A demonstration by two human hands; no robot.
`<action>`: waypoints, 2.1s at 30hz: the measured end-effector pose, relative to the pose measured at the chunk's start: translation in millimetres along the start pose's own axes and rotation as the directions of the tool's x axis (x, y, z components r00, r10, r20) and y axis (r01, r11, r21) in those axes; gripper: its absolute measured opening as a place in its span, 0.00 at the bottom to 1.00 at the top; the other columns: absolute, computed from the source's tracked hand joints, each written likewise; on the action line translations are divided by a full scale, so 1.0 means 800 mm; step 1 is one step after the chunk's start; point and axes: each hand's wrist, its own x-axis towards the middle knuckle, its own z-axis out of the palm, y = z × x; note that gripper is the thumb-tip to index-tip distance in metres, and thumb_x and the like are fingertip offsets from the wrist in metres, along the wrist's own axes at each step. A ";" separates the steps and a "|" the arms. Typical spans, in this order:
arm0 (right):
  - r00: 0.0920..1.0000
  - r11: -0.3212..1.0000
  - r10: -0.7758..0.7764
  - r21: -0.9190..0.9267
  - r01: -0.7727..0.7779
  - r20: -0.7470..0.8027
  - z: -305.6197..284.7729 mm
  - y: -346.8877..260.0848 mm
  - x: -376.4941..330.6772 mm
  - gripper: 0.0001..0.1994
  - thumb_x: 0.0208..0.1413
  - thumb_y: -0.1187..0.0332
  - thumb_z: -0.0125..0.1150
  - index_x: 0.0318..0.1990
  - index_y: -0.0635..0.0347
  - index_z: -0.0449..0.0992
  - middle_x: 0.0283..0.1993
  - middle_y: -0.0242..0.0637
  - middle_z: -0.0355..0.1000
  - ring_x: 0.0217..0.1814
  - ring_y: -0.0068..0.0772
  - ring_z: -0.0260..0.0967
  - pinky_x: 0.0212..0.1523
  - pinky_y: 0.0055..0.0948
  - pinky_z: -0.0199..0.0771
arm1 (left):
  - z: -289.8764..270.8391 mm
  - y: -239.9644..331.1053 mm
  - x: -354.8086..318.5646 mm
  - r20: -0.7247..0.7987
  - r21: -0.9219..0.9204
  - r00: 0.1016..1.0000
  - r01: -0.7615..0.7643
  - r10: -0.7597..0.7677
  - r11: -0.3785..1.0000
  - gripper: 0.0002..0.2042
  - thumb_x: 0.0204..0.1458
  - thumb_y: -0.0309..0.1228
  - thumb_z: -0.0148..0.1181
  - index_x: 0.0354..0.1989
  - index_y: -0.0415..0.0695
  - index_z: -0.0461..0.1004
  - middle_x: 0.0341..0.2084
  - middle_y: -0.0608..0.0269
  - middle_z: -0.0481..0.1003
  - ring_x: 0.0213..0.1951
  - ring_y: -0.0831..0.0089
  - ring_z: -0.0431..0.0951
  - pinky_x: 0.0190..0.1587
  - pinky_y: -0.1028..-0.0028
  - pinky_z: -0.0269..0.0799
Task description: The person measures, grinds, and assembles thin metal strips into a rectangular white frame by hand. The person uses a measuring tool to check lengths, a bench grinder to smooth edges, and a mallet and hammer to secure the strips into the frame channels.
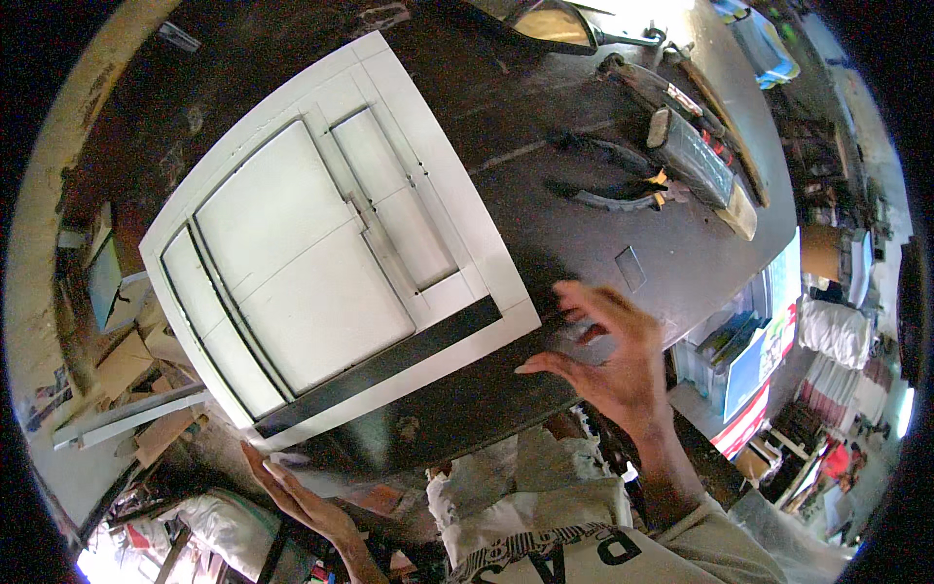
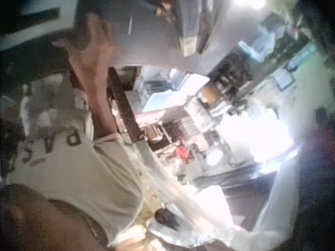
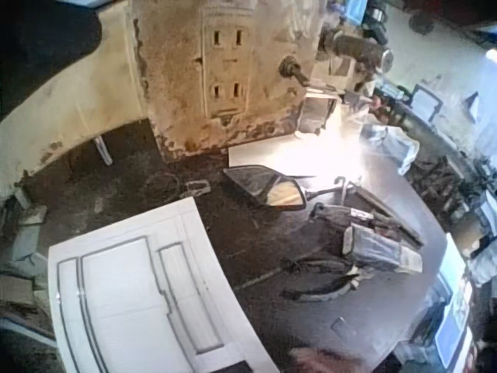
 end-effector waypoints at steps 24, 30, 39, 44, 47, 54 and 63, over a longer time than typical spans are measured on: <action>0.604 0.659 -0.649 -0.054 0.750 0.463 -0.036 -0.015 0.133 0.17 0.44 0.77 0.59 0.46 0.55 0.75 0.38 0.38 0.76 0.46 0.45 0.74 0.49 0.37 0.76 | 0.061 0.141 0.002 0.428 0.065 0.756 -0.572 0.495 0.817 0.07 0.45 0.18 0.65 0.32 0.42 0.80 0.30 0.59 0.77 0.35 0.66 0.78 0.40 0.69 0.72; 0.547 0.670 -0.639 0.042 0.741 0.541 -0.025 0.005 0.149 0.19 0.42 0.81 0.55 0.45 0.57 0.78 0.44 0.41 0.78 0.48 0.42 0.76 0.54 0.34 0.76 | 0.068 0.141 -0.002 0.415 0.061 0.799 -0.502 0.436 0.862 0.07 0.48 0.15 0.62 0.34 0.39 0.79 0.33 0.55 0.79 0.34 0.61 0.80 0.39 0.69 0.76; 0.542 0.642 -0.608 -0.042 0.766 0.579 -0.034 0.004 0.151 0.19 0.43 0.79 0.56 0.45 0.56 0.79 0.42 0.40 0.78 0.48 0.37 0.76 0.55 0.33 0.74 | 0.073 0.131 -0.005 0.400 0.041 0.795 -0.512 0.456 0.858 0.09 0.48 0.14 0.62 0.36 0.39 0.81 0.32 0.55 0.81 0.36 0.64 0.81 0.40 0.69 0.76; 0.523 0.641 -0.526 -0.092 0.762 0.671 -0.043 -0.003 0.151 0.21 0.45 0.78 0.57 0.50 0.56 0.77 0.45 0.36 0.78 0.50 0.36 0.75 0.55 0.32 0.73 | 0.076 0.124 -0.002 0.364 0.024 0.796 -0.528 0.484 0.849 0.10 0.47 0.13 0.62 0.36 0.39 0.81 0.32 0.55 0.81 0.35 0.65 0.82 0.39 0.70 0.76; 0.511 0.598 -0.607 -0.074 0.798 0.609 -0.035 0.010 0.145 0.20 0.48 0.78 0.58 0.51 0.55 0.75 0.46 0.36 0.77 0.51 0.39 0.75 0.53 0.34 0.74 | 0.071 0.123 0.000 0.360 0.040 0.791 -0.542 0.494 0.840 0.11 0.46 0.12 0.62 0.35 0.40 0.82 0.31 0.56 0.81 0.34 0.65 0.81 0.38 0.71 0.76; 0.936 0.887 -0.064 -0.410 0.212 0.346 -0.060 -0.010 0.016 0.15 0.50 0.71 0.67 0.47 0.56 0.76 0.47 0.43 0.75 0.49 0.49 0.73 0.50 0.43 0.73 | 0.060 0.115 0.011 0.397 -0.039 0.755 -0.554 0.522 0.831 0.14 0.44 0.12 0.60 0.39 0.39 0.81 0.27 0.58 0.79 0.31 0.65 0.79 0.34 0.71 0.76; 0.994 0.925 -0.011 -0.376 0.052 0.110 -0.024 0.009 -0.036 0.12 0.46 0.81 0.66 0.40 0.64 0.75 0.37 0.43 0.75 0.39 0.39 0.75 0.39 0.33 0.73 | 0.057 0.115 0.011 0.444 -0.071 0.734 -0.543 0.514 0.837 0.16 0.41 0.11 0.59 0.39 0.39 0.81 0.27 0.58 0.78 0.30 0.66 0.78 0.32 0.70 0.76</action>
